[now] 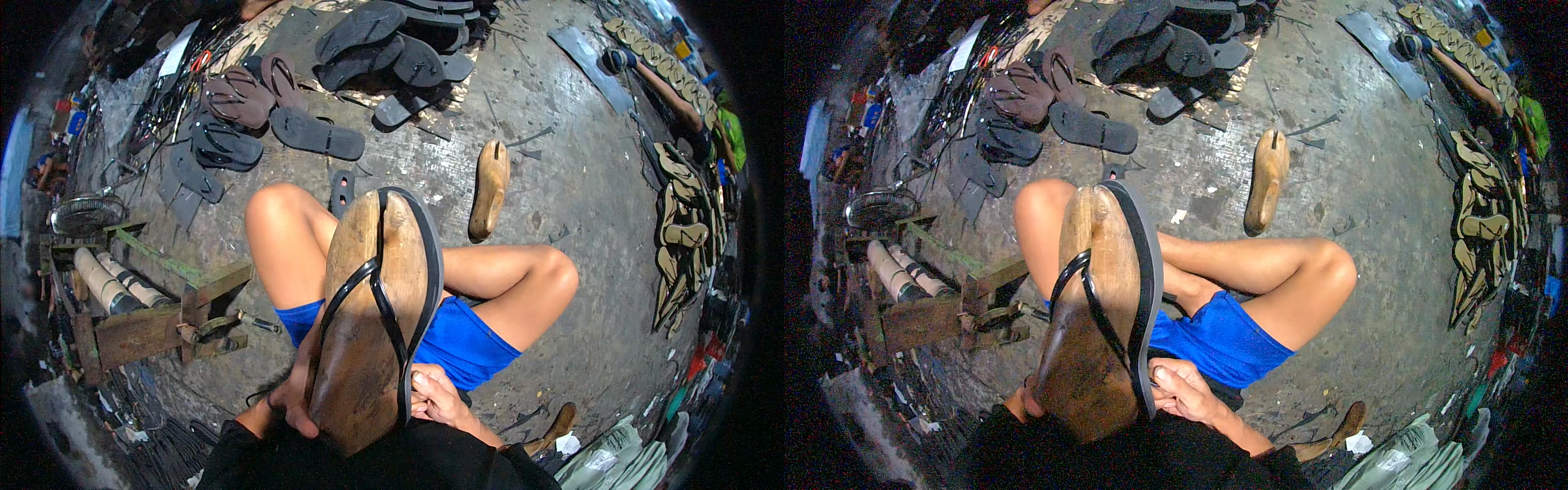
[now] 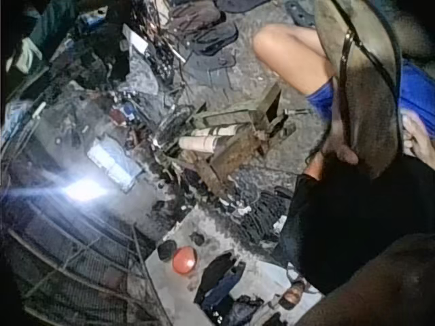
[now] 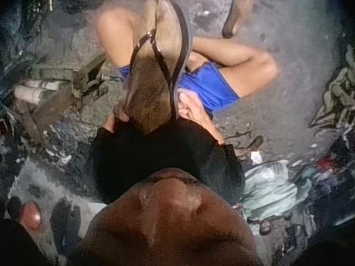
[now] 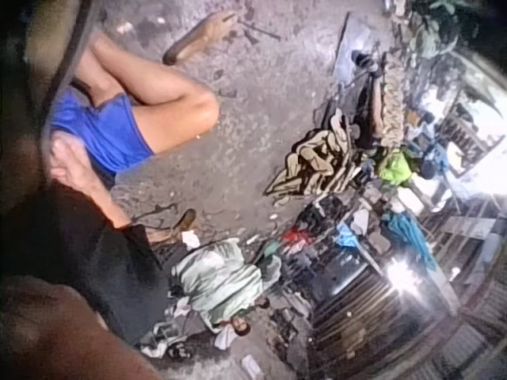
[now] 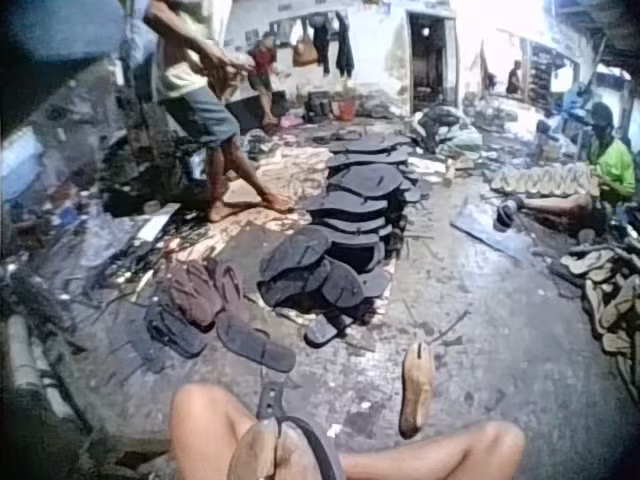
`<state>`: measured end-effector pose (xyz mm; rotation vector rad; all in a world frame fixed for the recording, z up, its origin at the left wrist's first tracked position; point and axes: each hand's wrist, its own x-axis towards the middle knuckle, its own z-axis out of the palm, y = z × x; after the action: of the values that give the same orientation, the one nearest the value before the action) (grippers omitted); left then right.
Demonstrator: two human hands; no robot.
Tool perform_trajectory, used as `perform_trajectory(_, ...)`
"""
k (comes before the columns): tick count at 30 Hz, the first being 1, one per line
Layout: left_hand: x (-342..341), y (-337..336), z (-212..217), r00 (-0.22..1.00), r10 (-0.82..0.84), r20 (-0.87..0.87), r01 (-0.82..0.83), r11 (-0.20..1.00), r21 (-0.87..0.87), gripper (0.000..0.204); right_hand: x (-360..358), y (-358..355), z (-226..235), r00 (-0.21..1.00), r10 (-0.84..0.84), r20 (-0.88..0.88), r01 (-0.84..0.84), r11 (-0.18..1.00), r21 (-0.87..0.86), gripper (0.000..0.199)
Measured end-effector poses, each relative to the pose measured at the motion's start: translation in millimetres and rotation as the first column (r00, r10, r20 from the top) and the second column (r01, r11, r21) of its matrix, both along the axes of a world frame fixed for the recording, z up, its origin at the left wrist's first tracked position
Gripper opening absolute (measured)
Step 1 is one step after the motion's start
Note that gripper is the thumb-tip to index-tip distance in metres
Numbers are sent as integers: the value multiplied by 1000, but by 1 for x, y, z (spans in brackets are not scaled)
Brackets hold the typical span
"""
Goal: The person sits on the floor and repeatedly assembles flip-flops by pressing the sole onto a wooden last, then removing the last and placing the finished flip-flop aside. The process is repeated for multiple units.
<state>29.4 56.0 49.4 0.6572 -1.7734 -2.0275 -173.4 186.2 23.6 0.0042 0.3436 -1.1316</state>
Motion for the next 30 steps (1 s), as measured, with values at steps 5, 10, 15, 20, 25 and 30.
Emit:
perform_trajectory(5,-9,-13,8,996,-22,-82,17,998,-61,160,20,-5,-37,988,42,-145,-32,997,72,49)
perform_trajectory(10,-63,-51,35,996,85,-7,-84,964,-253,157,-19,-54,-10,890,-317,-328,300,948,-104,90)
perform_trajectory(15,-94,-64,47,903,265,339,161,523,-837,52,-10,-63,22,819,-496,-289,515,857,-11,117)
perform_trajectory(20,-81,-55,16,925,43,378,106,925,-365,31,-9,-34,18,689,-692,-214,724,668,169,102)
perform_trajectory(25,-76,-11,1,925,-257,279,230,965,127,40,-3,-8,42,619,-740,-264,784,561,265,92)
perform_trajectory(30,-59,29,-9,973,-164,161,115,955,274,38,1,2,46,604,-750,-269,795,541,276,88)
